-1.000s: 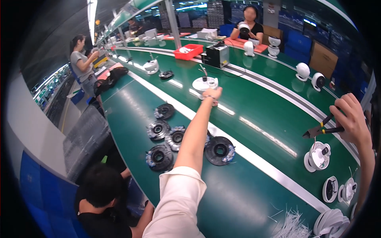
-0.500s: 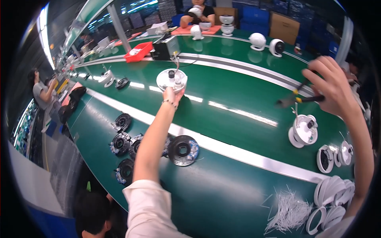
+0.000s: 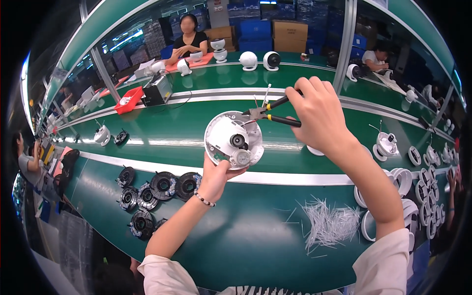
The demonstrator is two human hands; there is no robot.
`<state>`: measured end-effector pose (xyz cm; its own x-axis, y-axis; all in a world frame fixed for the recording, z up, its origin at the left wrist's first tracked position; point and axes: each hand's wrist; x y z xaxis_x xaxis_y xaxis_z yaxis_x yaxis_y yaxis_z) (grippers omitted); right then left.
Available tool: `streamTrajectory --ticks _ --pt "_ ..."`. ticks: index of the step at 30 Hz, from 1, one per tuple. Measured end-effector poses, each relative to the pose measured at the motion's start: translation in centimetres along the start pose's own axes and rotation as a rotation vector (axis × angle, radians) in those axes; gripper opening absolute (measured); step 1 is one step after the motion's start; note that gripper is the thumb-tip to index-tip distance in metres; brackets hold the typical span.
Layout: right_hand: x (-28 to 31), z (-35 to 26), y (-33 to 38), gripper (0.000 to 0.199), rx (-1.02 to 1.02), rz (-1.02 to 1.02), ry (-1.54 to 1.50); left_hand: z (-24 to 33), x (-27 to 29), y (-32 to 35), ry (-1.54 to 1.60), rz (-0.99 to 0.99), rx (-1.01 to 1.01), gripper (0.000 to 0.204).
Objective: Assembling lighting components by fitting LED assemblies into plastic housings and trimming wires on an industrial assembly line.
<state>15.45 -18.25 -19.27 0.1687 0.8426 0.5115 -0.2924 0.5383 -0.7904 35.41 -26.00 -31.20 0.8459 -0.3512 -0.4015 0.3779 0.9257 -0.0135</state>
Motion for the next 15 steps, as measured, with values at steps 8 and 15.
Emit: streamTrajectory --ticks 8,15 --pt "2.9 0.0 3.4 0.022 0.058 0.06 0.183 -0.6 -3.9 3.5 -0.057 -0.04 -0.063 0.049" --pt "5.0 0.7 5.7 0.039 -0.044 -0.019 0.253 -1.3 -6.1 4.9 -0.072 -0.09 -0.084 0.047"
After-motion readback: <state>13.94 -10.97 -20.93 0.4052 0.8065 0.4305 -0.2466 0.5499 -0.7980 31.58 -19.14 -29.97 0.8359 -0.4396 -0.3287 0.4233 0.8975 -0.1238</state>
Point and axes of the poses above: each hand's wrist, its own y-axis away from the middle knuckle, its own x-axis out of the back of the hand, z = x × y, and after that the axes turned 12 degrees about z, right-handed
